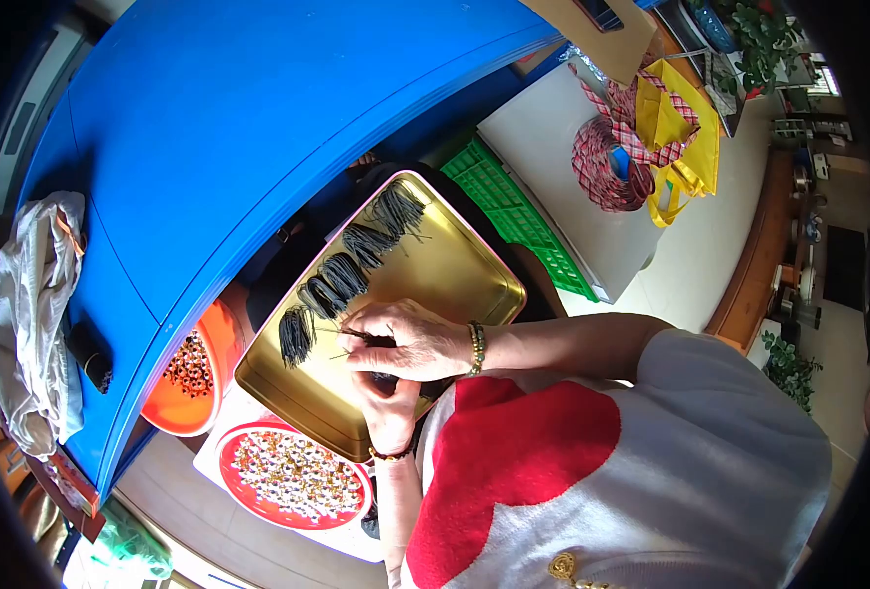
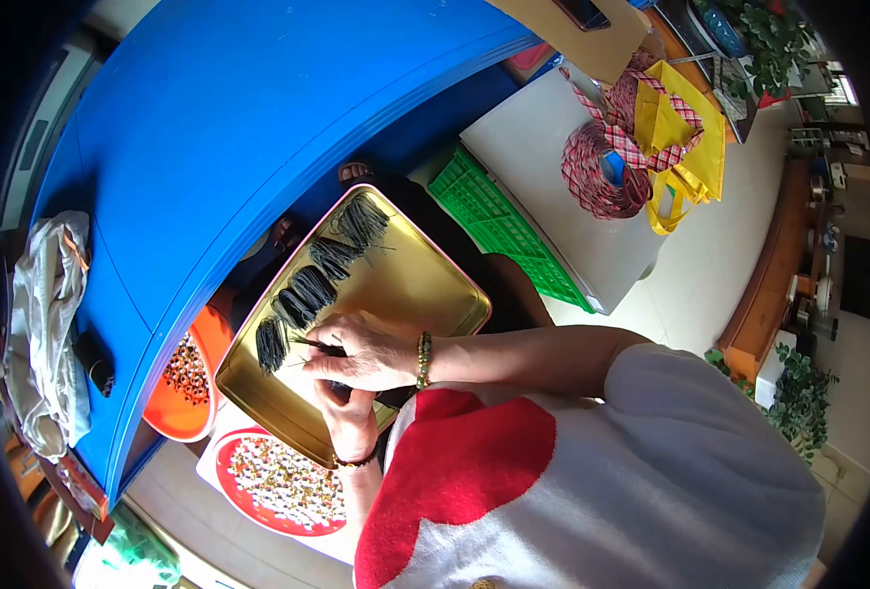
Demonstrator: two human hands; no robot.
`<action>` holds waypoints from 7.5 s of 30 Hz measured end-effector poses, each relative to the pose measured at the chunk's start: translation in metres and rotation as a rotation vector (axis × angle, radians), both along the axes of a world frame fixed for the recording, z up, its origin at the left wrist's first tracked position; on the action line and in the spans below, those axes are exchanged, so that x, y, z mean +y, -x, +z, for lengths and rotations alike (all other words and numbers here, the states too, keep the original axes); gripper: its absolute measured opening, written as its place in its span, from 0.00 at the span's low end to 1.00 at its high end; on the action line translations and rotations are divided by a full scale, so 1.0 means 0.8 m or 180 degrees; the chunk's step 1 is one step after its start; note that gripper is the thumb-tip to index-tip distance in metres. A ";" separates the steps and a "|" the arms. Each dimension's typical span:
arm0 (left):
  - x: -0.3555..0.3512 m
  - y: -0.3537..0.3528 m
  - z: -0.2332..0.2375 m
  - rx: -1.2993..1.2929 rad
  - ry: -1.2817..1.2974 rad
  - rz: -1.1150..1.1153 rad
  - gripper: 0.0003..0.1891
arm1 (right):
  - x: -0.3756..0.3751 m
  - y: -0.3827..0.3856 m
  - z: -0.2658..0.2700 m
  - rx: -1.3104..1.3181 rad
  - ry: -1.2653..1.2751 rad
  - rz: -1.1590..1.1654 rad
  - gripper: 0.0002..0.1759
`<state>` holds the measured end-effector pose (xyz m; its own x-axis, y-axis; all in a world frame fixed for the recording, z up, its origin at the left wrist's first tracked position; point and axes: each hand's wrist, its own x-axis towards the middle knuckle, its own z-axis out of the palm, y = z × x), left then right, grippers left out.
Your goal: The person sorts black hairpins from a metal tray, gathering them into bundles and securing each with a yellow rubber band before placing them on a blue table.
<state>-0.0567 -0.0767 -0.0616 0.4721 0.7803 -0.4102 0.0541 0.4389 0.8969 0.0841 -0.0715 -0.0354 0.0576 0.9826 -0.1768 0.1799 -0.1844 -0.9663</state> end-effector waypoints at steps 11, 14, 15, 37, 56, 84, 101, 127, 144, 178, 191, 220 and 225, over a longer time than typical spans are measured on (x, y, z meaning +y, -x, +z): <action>0.003 -0.025 0.008 0.0038 -0.0286 -0.0285 0.38 | -0.003 -0.010 -0.007 0.1021 0.0814 -0.0238 0.14; 0.005 -0.028 0.005 -0.0162 -0.0026 -0.0114 0.24 | -0.002 -0.018 0.002 0.1028 0.0803 -0.0172 0.15; 0.007 -0.030 0.007 -0.0241 0.0110 -0.0093 0.23 | -0.002 -0.016 0.000 0.1158 0.0719 -0.0409 0.15; 0.028 -0.047 0.063 0.0102 0.0423 -0.0653 0.09 | 0.056 -0.063 0.072 0.2734 -0.0091 -0.1681 0.30; 0.400 -0.071 0.094 0.3136 -0.3971 -0.0078 0.23 | 0.000 -0.001 -0.018 -0.2364 -0.0176 0.0611 0.10; 0.041 -0.015 0.056 -0.0721 0.0081 0.0777 0.13 | -0.033 0.001 0.002 -0.1367 -0.0805 0.0825 0.11; 0.005 -0.048 -0.011 -0.0470 -0.0462 -0.0163 0.32 | -0.032 -0.013 -0.026 -0.0459 -0.1251 -0.0700 0.04; 0.044 -0.052 0.003 -0.1616 0.0617 -0.0515 0.26 | -0.003 -0.019 -0.021 0.1522 0.0587 -0.1052 0.10; 0.051 -0.031 0.007 -0.2219 0.1741 -0.0822 0.27 | 0.002 -0.040 0.013 0.0633 -0.0377 0.0012 0.15; -0.014 -0.029 0.057 -0.1455 0.1912 -0.0908 0.12 | -0.022 -0.043 0.043 0.1329 0.0704 0.1226 0.30; -0.002 -0.037 0.045 -0.2235 0.1963 -0.0725 0.13 | -0.005 -0.059 0.011 0.0951 0.0015 0.1114 0.34; 0.284 -0.223 0.002 -0.0873 -0.2675 -0.0220 0.12 | 0.220 -0.167 0.038 -0.1299 -0.2189 -0.0933 0.05; 0.291 -0.212 0.015 -0.0339 -0.2987 -0.0449 0.09 | 0.213 -0.171 0.041 -0.1284 -0.2062 -0.0927 0.04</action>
<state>0.1127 0.1564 -0.0497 0.5857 0.7024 0.4045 -0.0508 -0.4663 0.8832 0.2207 0.0992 -0.0025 0.2642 0.8185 0.5102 0.5678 0.2956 -0.7682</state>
